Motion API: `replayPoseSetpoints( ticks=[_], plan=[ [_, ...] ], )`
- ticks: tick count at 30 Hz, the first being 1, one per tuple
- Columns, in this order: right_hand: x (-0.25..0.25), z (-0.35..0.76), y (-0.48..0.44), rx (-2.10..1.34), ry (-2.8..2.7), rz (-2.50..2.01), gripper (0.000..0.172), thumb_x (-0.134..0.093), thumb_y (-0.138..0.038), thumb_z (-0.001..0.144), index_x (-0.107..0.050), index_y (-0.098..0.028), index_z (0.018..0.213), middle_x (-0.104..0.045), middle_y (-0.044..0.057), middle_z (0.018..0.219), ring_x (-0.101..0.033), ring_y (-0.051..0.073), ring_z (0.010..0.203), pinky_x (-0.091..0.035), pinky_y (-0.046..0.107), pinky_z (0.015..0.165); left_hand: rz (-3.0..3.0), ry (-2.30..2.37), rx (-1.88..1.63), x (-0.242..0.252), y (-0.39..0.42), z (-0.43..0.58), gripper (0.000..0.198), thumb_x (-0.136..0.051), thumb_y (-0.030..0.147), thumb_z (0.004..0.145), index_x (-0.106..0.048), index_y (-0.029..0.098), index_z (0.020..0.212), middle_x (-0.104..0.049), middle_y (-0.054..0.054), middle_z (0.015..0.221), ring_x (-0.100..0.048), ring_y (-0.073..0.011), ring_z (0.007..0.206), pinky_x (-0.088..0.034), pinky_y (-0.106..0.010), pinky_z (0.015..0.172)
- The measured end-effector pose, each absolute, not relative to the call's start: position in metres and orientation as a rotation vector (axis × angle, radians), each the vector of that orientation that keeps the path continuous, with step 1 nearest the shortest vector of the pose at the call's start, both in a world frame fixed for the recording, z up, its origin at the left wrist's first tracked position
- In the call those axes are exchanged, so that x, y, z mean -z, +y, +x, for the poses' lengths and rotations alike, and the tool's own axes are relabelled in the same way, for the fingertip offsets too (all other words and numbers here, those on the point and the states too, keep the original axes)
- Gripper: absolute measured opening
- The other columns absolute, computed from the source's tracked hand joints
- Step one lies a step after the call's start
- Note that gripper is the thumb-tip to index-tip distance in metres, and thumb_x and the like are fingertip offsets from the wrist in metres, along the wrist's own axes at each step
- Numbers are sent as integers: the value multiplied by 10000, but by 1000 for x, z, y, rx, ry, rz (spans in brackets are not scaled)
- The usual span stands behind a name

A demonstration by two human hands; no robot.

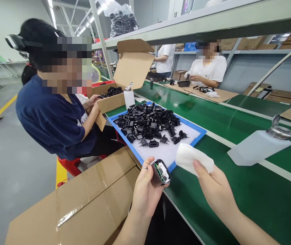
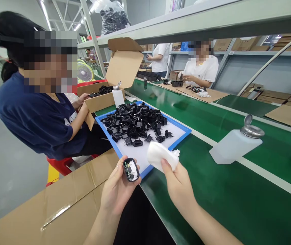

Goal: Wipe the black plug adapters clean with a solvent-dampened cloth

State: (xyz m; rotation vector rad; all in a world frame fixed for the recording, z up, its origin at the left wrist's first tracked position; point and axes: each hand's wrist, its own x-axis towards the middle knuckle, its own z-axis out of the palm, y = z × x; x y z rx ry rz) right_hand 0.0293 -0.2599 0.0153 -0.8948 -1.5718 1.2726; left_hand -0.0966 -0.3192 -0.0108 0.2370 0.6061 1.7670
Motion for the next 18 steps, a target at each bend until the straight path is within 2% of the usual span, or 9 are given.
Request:
replayPoseSetpoints(
  ticks=[3, 5, 8, 11, 14, 18],
  plan=[
    [-20, 9, -256, -1192, -1793, -764, 323, -409, -360, 832, -519, -155, 1056, -560, 51, 949, -489, 226, 917, -414, 320, 804, 237, 581, -1733, 11, -320, -97, 189, -505, 262, 744, -495, 224, 929, -533, -24, 797, -503, -120, 632, -393, -224, 516],
    [-18, 0, -259, -1161, -1972, -606, 293, -355, -265, 849, -484, -167, 1094, -534, 49, 1008, -475, 209, 944, -408, 307, 807, 237, 571, -1718, 11, -319, -98, 194, -510, 268, 741, -499, 204, 924, -537, -28, 807, -503, -116, 637, -396, -219, 525],
    [-9, 0, -263, -1017, -2159, -324, 365, -287, -138, 823, -398, -200, 1165, -430, 31, 1153, -364, 204, 1069, -294, 362, 913, 208, 553, -1701, 10, -319, -99, 215, -559, 242, 702, -507, 186, 903, -538, -44, 890, -515, -135, 719, -407, -221, 574],
    [-1, 8, -260, -855, -2262, -161, 412, -281, -108, 800, -360, -235, 1184, -386, 13, 1194, -294, 217, 1117, -190, 421, 948, 125, 548, -1676, 10, -320, -99, 281, -632, 200, 622, -523, 179, 880, -545, -43, 892, -521, -141, 745, -410, -223, 613],
    [2, 15, -255, -704, -2321, -104, 420, -292, -113, 796, -356, -236, 1192, -370, 22, 1205, -285, 233, 1119, -178, 441, 941, 58, 569, -1642, 13, -319, -97, 316, -652, 211, 600, -540, 164, 891, -560, -43, 805, -524, -125, 665, -409, -217, 591],
    [9, 23, -256, -549, -2439, -28, 505, -351, -90, 768, -283, -250, 1243, -363, 25, 1202, -291, 228, 1115, -132, 449, 951, -1, 582, -1669, 19, -312, -104, 301, -649, 240, 608, -548, 172, 884, -560, -43, 775, -528, -135, 672, -415, -221, 583]
  ],
)
